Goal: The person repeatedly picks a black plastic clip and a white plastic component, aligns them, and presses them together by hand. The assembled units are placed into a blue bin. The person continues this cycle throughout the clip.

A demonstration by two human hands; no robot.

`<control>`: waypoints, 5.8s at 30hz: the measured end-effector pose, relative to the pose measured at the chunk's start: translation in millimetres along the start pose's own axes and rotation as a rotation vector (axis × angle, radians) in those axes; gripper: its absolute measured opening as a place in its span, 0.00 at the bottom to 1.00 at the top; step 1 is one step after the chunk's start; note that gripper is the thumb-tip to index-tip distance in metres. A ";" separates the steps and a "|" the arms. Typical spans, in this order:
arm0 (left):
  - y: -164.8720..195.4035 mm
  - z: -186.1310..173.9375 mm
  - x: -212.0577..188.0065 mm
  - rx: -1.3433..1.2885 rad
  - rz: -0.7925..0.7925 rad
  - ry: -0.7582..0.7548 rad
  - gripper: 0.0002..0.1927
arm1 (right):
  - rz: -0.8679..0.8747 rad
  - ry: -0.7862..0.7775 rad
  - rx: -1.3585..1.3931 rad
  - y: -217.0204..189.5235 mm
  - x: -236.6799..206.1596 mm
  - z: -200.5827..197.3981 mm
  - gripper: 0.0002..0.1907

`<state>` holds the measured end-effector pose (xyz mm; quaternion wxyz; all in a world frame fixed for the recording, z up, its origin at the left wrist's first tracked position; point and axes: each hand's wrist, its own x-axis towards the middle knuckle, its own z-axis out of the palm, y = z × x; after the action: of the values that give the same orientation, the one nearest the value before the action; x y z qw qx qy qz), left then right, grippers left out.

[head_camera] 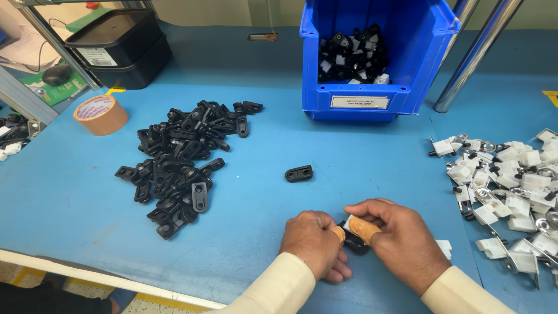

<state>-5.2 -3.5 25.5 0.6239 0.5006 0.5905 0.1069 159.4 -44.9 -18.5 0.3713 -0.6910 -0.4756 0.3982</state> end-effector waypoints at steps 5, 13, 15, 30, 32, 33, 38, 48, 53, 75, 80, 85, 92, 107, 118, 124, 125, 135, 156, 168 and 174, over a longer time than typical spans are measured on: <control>-1.1 3.0 2.6 0.072 0.041 0.057 0.12 | -0.338 0.111 -0.536 -17.8 -14.9 8.5 0.23; -4.6 8.0 -4.7 0.027 0.076 0.093 0.06 | -0.047 0.227 -0.382 -33.3 -18.7 16.0 0.20; -3.5 10.2 -7.4 0.051 0.063 0.102 0.06 | 0.176 0.201 -0.223 -37.4 -13.6 10.4 0.18; -12.1 9.2 2.7 -0.074 0.137 -0.072 0.22 | 0.398 0.283 0.284 -42.5 -19.0 16.3 0.10; -11.9 7.9 6.7 -0.228 0.052 -0.067 0.20 | 0.408 0.212 0.363 -43.4 -20.5 12.8 0.12; -14.0 6.8 6.6 -0.299 0.053 -0.079 0.20 | 0.413 0.172 0.401 -42.7 -20.7 10.4 0.14; -23.4 -3.5 7.3 -0.482 0.031 -0.089 0.22 | 0.551 0.030 0.514 -29.3 -15.6 -4.9 0.15; -33.1 -6.4 22.9 -0.383 0.208 -0.261 0.21 | 0.628 -0.130 0.507 -6.8 3.8 -11.3 0.08; -33.7 -6.0 23.5 -0.372 0.253 -0.279 0.22 | 0.688 -0.114 0.433 -4.9 8.5 -16.8 0.09; -20.2 -0.7 6.1 -0.391 0.142 -0.110 0.18 | 0.300 0.068 0.438 13.0 -32.1 12.4 0.14; -18.6 3.2 7.3 -0.319 0.226 -0.067 0.19 | 0.516 0.224 0.460 4.0 -23.6 15.3 0.12; -14.4 10.1 8.0 -0.338 0.163 -0.007 0.16 | 0.570 0.344 0.555 -10.4 -21.5 23.2 0.15; -12.2 2.8 9.5 -0.395 0.110 -0.030 0.16 | 0.509 0.255 0.423 -13.2 -30.6 22.0 0.08; -5.6 -9.4 13.8 -0.130 0.098 -0.142 0.20 | 0.461 0.282 0.348 -18.0 -28.3 19.0 0.09; -18.4 -17.3 14.9 -0.419 0.063 -0.242 0.20 | 0.411 0.498 0.341 -29.6 -22.4 34.8 0.12; -22.9 -25.1 15.9 -0.625 -0.066 -0.335 0.14 | 0.464 0.411 0.554 -26.6 -30.3 31.0 0.16; -23.7 -26.1 16.2 -0.678 -0.072 -0.369 0.13 | 0.459 0.383 0.550 -26.6 -32.2 31.4 0.14; -21.7 -28.2 14.8 -0.750 -0.054 -0.555 0.09 | 0.545 0.400 0.547 -28.7 -30.3 35.9 0.13; -30.4 -19.4 14.4 -0.696 0.016 -0.492 0.10 | 0.484 0.442 0.587 -37.4 -24.8 56.2 0.11; -29.8 -17.7 15.3 -0.671 -0.003 -0.441 0.12 | 0.585 0.297 0.528 -48.9 -40.1 37.0 0.18; -38.9 -18.5 21.1 -0.638 -0.017 -0.485 0.12 | 0.589 0.355 0.417 -39.1 -29.1 32.9 0.13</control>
<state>-32.7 2.4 -13.3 0.8702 0.2876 0.3674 0.1585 108.8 -57.5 8.7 0.4497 -0.7657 -0.0948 0.4500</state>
